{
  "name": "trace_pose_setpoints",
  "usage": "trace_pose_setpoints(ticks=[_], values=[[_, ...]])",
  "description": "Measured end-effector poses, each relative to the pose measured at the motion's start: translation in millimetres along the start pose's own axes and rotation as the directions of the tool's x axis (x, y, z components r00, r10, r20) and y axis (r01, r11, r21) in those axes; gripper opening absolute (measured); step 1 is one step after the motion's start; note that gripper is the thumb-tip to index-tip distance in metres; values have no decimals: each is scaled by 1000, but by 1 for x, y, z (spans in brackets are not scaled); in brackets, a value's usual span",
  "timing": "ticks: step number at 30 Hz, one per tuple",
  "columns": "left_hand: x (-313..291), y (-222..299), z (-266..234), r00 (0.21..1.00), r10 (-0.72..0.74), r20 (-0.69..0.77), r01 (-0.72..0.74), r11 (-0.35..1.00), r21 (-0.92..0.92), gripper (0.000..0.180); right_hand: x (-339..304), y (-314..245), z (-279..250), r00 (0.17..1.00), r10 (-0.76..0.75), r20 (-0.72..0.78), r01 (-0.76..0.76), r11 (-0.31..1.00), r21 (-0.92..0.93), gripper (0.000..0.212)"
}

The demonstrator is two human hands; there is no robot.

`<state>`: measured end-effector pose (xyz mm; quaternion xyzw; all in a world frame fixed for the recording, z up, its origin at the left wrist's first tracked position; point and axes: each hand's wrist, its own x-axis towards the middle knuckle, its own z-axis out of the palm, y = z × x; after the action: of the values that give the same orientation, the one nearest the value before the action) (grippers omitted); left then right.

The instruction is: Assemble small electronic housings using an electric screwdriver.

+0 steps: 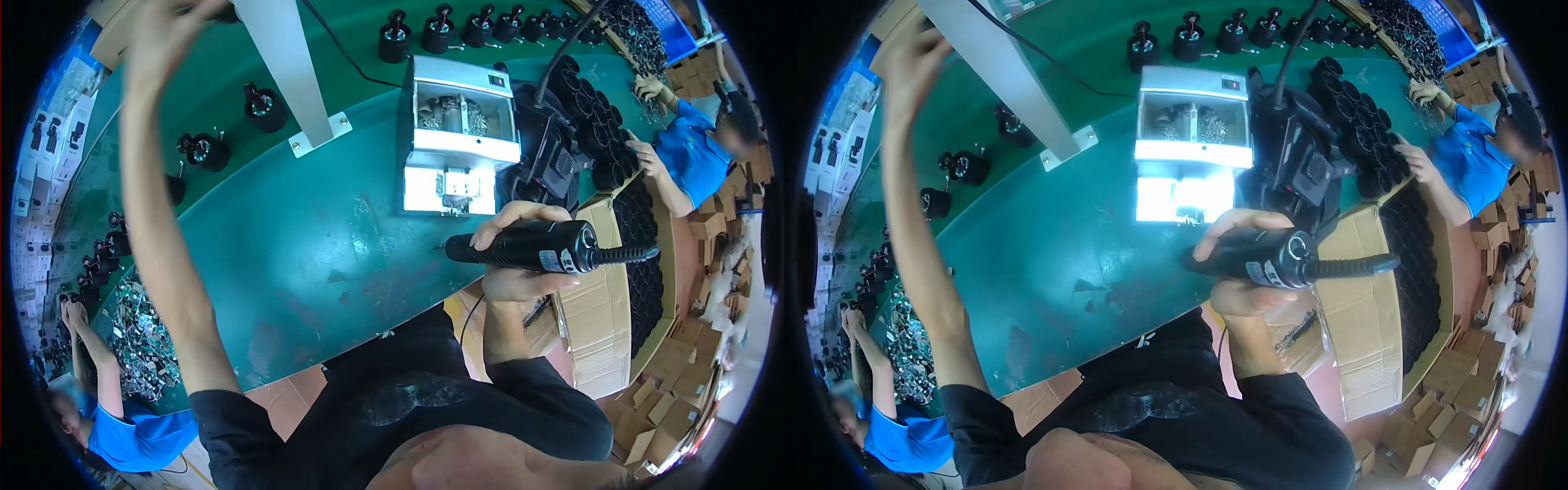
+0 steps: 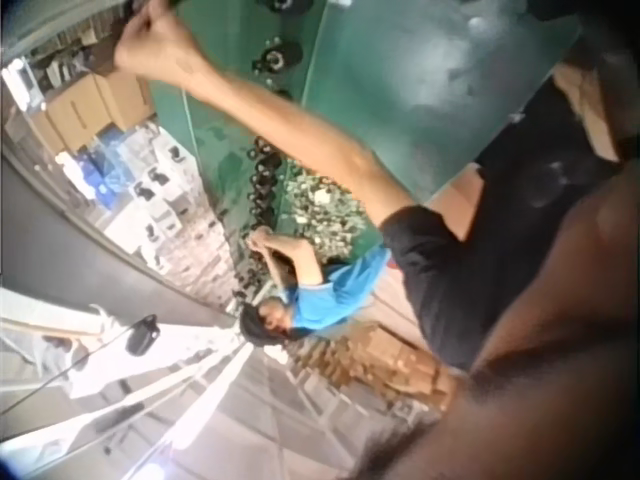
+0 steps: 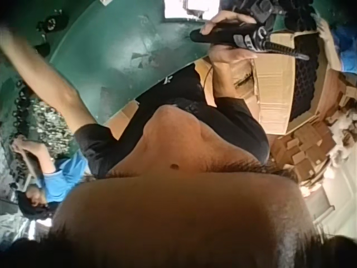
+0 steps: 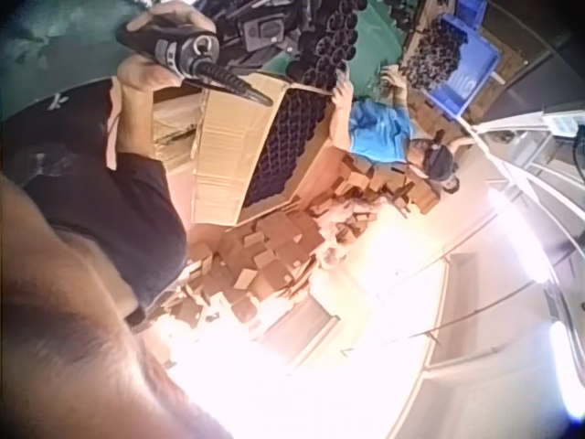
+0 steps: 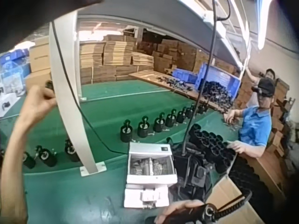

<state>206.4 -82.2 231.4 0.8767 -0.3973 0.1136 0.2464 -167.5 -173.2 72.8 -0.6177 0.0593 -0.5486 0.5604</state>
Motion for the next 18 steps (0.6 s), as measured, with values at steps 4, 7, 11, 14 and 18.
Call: trace_pose_setpoints(ticks=[4, 7, 11, 14, 18], values=[[-78, -46, -67, 968, 59, -243, -27, 991, 134, 39, 5, -5, -1, 999, -13, 33, 13, 1000, 4, 79], [-158, 7, -73, 992, -97, -77, 104, 991, 85, 19, 21, -20, 0, 994, -95, 58, 91, 994, 65, 79], [-210, 37, 10, 874, 339, 349, -119, 844, -523, 13, 54, -51, 5, 937, -350, -15, 349, 928, 130, 80], [-246, 42, 60, 847, 379, 372, -154, 846, -511, 10, 75, -44, 16, 924, -365, 112, 344, 924, 170, 80], [-257, 51, 96, 868, 459, 189, -352, 837, -418, 10, 88, -33, 19, 916, -332, 223, 309, 942, 134, 81]])
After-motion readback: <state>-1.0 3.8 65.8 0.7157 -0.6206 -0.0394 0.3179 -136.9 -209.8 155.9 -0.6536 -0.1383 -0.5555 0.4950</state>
